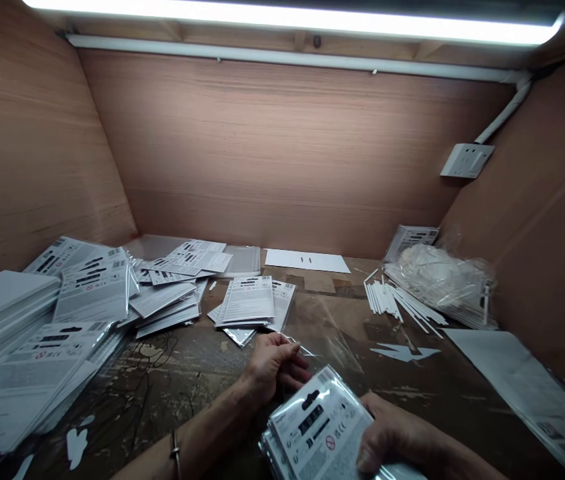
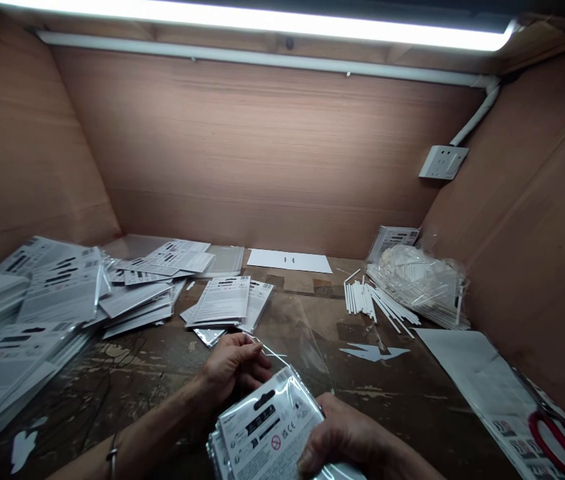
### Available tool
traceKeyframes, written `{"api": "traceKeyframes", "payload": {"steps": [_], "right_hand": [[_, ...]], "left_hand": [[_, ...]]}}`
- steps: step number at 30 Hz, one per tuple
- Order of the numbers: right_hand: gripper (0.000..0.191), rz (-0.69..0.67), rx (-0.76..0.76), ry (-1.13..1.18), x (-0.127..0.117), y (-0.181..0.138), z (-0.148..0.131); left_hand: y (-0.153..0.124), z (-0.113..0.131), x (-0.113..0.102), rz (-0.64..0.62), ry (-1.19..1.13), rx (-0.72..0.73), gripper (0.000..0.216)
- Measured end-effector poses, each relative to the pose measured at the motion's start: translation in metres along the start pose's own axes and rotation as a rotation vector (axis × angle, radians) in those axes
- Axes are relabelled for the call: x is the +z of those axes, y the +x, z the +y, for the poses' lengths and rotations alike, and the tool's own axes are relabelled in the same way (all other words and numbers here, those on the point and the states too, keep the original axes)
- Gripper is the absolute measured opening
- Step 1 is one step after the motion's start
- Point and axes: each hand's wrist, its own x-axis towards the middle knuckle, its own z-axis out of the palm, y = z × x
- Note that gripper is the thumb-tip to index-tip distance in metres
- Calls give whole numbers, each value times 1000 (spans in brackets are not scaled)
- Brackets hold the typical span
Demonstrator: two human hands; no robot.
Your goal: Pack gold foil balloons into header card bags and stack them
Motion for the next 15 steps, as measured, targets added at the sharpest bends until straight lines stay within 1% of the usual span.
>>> {"api": "traceKeyframes", "payload": {"steps": [3,5,6,8,10,12,15], "right_hand": [[34,85,-16,34,-13,0,-4],[30,157,2,48,-24,-1,-6],[29,171,9,48,-29,0,-6],[29,154,7,49,-36,1,-7],[28,115,-14,58,-39,3,-8],[27,87,-22,60,-37,4,-9],[27,58,-29,47,-31,5,-11]], "left_hand": [[-5,4,-9,66,67,-22,12],[-7,7,-15,113,107,-13,10],[-7,7,-17,125,124,-8,10],[-7,8,-19,128,157,-2,9],[-6,8,-20,137,180,-4,9],[-6,8,-20,144,182,-4,14],[-8,6,-20,119,165,28,26]]}}
